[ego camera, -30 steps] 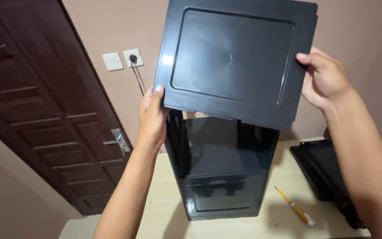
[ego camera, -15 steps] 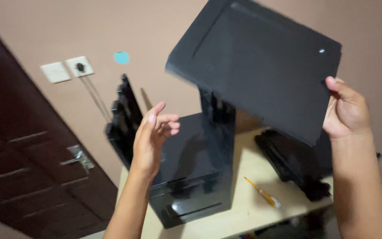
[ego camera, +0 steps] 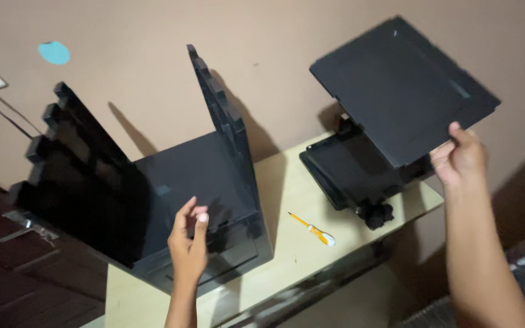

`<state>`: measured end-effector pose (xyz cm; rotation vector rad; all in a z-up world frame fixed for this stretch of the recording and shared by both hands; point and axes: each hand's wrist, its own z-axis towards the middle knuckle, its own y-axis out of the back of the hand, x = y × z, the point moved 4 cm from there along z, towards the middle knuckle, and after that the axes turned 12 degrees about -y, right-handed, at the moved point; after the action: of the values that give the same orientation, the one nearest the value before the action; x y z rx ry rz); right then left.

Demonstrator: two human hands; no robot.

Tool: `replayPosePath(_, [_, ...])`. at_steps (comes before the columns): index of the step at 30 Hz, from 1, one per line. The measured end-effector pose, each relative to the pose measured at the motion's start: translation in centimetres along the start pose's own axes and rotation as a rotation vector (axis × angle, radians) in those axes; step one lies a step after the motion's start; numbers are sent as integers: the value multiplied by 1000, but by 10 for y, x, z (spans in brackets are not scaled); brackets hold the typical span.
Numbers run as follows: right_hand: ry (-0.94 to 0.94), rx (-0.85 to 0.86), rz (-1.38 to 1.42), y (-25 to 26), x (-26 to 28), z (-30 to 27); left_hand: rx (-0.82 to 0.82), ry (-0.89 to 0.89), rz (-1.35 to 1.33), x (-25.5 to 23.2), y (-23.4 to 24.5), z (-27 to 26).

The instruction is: The person uses a yellow-handled screwdriver to pry and separate the side panels and top cover of a black plastic storage unit. They remove each panel one by one and place them on the table, leaving the main frame partially disassembled.

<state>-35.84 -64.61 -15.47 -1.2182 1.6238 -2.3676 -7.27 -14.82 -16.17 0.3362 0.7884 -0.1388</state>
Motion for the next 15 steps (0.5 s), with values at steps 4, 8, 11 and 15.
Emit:
replayPosePath(4, [-85,-308,-93,105,-32,25,-32,27,35,0,-5,-28])
replayPosePath(8, [-212,-570,-320,203,-72,40,-64,8,116,2,-4,-52])
replayPosePath(11, [-227,-587,-295,248,-100,39,-126,42,122,7,-3,-82])
replayPosePath(15, [-317,-661,-276,277,-120,33,-200,72,175,20,-10,-116])
